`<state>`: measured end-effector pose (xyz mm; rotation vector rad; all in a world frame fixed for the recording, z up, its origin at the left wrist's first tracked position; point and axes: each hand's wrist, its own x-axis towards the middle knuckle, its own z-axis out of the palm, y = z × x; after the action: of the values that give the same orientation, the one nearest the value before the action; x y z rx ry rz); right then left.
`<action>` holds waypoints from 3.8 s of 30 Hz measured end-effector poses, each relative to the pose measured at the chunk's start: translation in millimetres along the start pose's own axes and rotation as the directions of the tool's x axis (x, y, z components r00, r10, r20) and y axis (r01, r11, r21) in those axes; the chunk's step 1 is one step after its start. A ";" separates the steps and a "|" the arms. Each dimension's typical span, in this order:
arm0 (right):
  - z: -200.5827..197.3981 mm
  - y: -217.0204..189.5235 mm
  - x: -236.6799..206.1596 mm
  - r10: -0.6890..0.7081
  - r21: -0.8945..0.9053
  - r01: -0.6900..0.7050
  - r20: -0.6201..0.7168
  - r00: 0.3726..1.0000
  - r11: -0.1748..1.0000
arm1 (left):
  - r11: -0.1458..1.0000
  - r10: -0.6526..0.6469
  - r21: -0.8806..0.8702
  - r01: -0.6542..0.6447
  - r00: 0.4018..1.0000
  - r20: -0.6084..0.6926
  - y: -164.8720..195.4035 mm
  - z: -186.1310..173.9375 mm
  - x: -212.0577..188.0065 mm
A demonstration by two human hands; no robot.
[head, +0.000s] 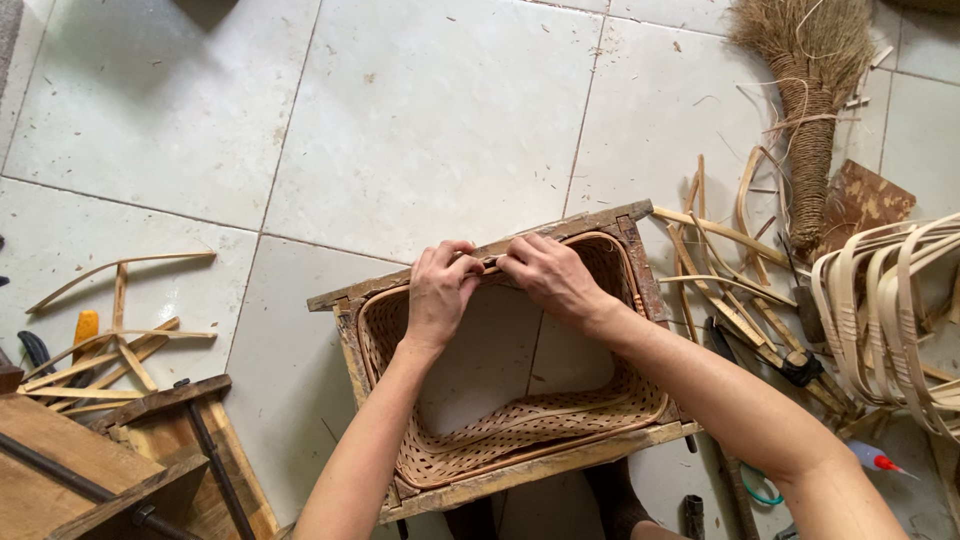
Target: The person sits on the floor fitting a pre-woven bamboo panel into a wooden basket frame, pressing its edges into the rim. They then lay curved bamboo strips across the top rim and trim the strip ends with green-handled scissors.
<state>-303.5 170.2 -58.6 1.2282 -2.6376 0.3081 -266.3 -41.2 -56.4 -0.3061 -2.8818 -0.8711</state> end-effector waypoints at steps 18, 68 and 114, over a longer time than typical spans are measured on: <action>-21.5 17.5 37.8 0.052 0.426 -0.247 0.419 0.906 0.870 | 0.999 0.030 -0.033 -0.033 0.996 -0.080 10.7 -10.8 -10.9; -55.7 -119.1 -186.0 -0.162 0.368 0.176 -0.069 0.984 0.913 | 0.985 0.081 0.151 -0.085 0.996 0.035 92.5 56.2 -253.2; -52.4 -107.2 -201.0 -0.132 0.642 -0.083 0.280 0.951 0.763 | 0.980 -0.056 -0.160 0.119 0.933 0.356 97.6 34.8 -248.5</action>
<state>-89.0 263.0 -54.5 1.6115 -2.8720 1.2094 -4.4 18.1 -74.7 -0.3878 -3.1659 -1.2096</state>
